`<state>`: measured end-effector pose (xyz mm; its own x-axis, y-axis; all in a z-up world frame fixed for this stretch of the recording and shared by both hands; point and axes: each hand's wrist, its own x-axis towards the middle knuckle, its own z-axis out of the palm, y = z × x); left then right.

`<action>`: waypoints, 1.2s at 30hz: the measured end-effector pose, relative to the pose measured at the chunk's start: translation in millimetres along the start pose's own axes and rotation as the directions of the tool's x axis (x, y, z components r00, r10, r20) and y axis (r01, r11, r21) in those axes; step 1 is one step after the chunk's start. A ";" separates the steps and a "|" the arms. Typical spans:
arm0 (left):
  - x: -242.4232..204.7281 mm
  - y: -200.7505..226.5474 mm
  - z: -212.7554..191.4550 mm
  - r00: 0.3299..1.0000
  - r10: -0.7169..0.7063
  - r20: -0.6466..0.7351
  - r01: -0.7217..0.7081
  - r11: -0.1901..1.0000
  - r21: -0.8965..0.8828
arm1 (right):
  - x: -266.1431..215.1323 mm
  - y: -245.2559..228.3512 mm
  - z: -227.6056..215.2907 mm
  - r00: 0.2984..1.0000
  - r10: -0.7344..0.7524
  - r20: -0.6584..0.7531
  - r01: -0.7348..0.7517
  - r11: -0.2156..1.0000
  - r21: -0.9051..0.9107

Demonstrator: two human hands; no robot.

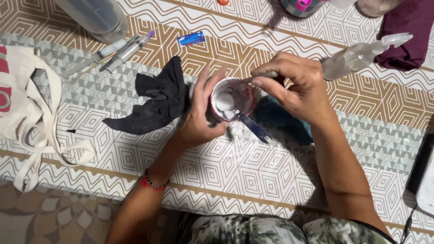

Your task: Mixing a white substance in a red cup and wiping the workspace with a cloth

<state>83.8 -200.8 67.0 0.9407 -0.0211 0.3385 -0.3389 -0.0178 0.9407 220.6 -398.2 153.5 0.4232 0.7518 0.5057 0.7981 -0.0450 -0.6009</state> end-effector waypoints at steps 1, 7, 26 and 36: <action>-1.1 -8.6 4.3 1.000 0.002 0.002 -0.002 1.000 0.002 | 1.2 1.5 0.2 1.000 -0.002 -0.003 0.002 1.000 -0.001; 1.7 -18.1 28.0 0.956 0.043 -0.291 0.049 0.952 0.303 | -4.1 18.8 9.8 0.997 -0.077 -0.023 0.076 0.996 -0.044; -6.2 -31.7 7.7 0.988 0.049 -0.149 -0.007 0.963 0.269 | -16.1 28.3 31.5 0.967 -0.216 0.135 0.240 0.951 -0.195; -6.3 -31.8 6.4 0.986 0.014 -0.166 0.037 0.954 0.297 | -11.0 18.7 22.7 0.976 -0.198 0.090 0.212 0.961 -0.178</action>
<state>88.5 -206.5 34.8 0.9252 0.1448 0.3507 -0.2930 -0.3145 0.9029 221.2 -392.4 122.6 0.2163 0.8016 0.5573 0.9328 -0.0011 -0.3605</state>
